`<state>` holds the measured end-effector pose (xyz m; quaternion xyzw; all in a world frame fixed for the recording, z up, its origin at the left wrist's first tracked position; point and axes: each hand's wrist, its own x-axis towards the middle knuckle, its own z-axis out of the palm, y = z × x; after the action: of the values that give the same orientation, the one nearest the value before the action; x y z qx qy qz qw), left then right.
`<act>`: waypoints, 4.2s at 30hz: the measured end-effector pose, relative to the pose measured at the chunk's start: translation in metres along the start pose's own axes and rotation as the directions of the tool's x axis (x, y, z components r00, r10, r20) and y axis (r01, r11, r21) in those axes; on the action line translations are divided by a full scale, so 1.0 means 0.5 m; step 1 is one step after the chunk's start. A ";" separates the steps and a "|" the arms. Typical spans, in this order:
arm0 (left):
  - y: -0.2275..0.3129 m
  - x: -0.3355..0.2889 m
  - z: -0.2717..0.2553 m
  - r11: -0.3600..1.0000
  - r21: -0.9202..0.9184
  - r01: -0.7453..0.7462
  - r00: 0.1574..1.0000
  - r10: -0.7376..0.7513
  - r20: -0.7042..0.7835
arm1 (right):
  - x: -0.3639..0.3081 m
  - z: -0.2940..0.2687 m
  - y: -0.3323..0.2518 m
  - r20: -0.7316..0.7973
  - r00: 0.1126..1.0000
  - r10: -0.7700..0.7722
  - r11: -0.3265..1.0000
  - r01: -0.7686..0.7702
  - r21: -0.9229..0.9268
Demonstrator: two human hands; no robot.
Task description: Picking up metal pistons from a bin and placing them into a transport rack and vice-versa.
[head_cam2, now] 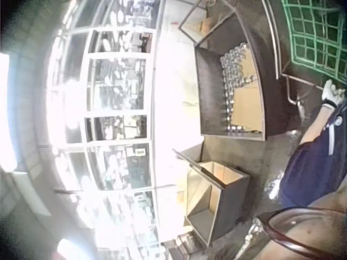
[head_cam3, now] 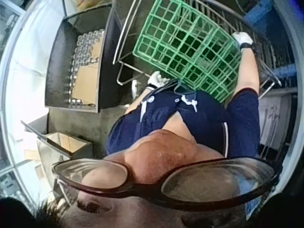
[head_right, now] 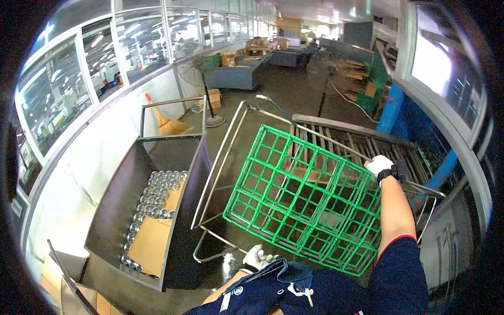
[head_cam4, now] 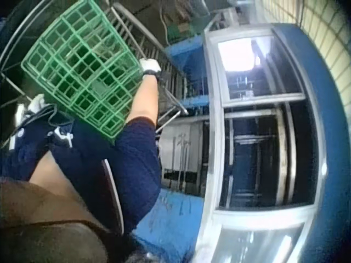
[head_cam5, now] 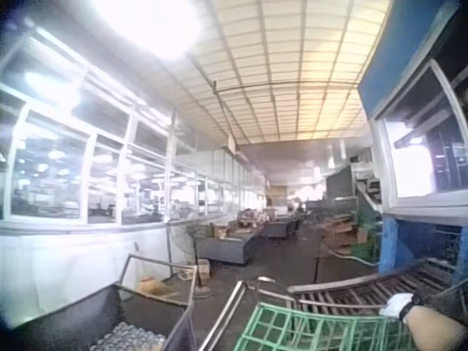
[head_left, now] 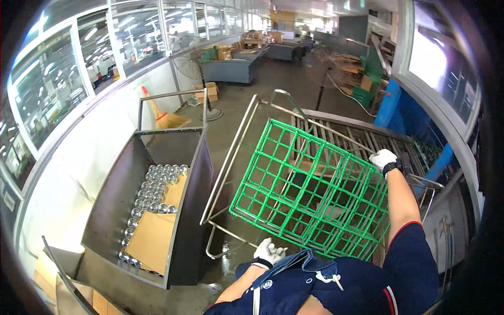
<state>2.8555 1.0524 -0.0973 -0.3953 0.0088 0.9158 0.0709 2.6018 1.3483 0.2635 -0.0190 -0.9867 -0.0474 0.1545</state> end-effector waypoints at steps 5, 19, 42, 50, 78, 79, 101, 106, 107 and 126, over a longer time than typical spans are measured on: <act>0.010 0.037 -0.041 0.998 -0.058 0.028 0.994 -0.022 0.109 | 0.020 0.001 -0.067 0.009 0.996 -0.087 0.996 0.087 -0.014; 0.017 -0.090 -0.027 0.916 0.379 0.133 0.985 -0.163 0.049 | 0.116 0.101 -0.118 -0.269 0.959 -0.093 0.996 0.085 -0.041; 0.134 -0.179 0.472 0.926 0.377 -0.006 0.362 -0.349 0.864 | -0.318 0.041 -0.183 -0.196 0.482 -0.854 0.484 0.874 0.045; 0.120 -0.029 0.628 0.648 0.683 -0.337 0.599 -0.412 0.686 | -0.012 0.142 -0.200 -0.152 0.918 -0.366 0.887 0.393 0.240; 0.185 -0.606 0.651 -0.595 -0.521 -0.612 -0.677 0.054 0.734 | 0.222 0.204 -0.177 0.136 0.933 -0.332 0.899 0.269 0.347; 0.171 -0.595 0.646 -0.605 -0.478 -0.637 -0.667 0.121 0.735 | 0.228 0.212 -0.172 0.139 0.932 -0.335 0.902 0.275 0.333; 0.185 -0.503 0.517 -0.817 -0.384 -0.429 -0.596 -0.064 0.801 | 0.053 0.202 -0.384 -0.384 0.829 -0.405 0.497 0.553 0.669; 0.351 -0.506 0.262 -0.898 0.363 -0.249 0.158 0.332 0.930 | -0.091 0.216 -0.601 0.003 0.656 -0.754 0.192 0.216 0.957; 0.376 -0.513 0.187 -0.773 0.594 -0.221 0.389 0.489 0.781 | -0.123 0.212 -0.654 0.043 0.613 -0.789 0.162 0.139 0.977; 0.463 -0.624 -0.401 0.674 0.735 -0.072 0.292 0.719 -0.631 | -0.529 0.183 -1.524 0.247 -0.353 -0.902 -0.285 0.919 0.272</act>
<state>3.1800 0.7706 -0.0181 -0.7576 0.4277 0.4873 -0.0752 2.7859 0.5932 0.0289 0.7676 -0.6034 -0.1694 -0.1338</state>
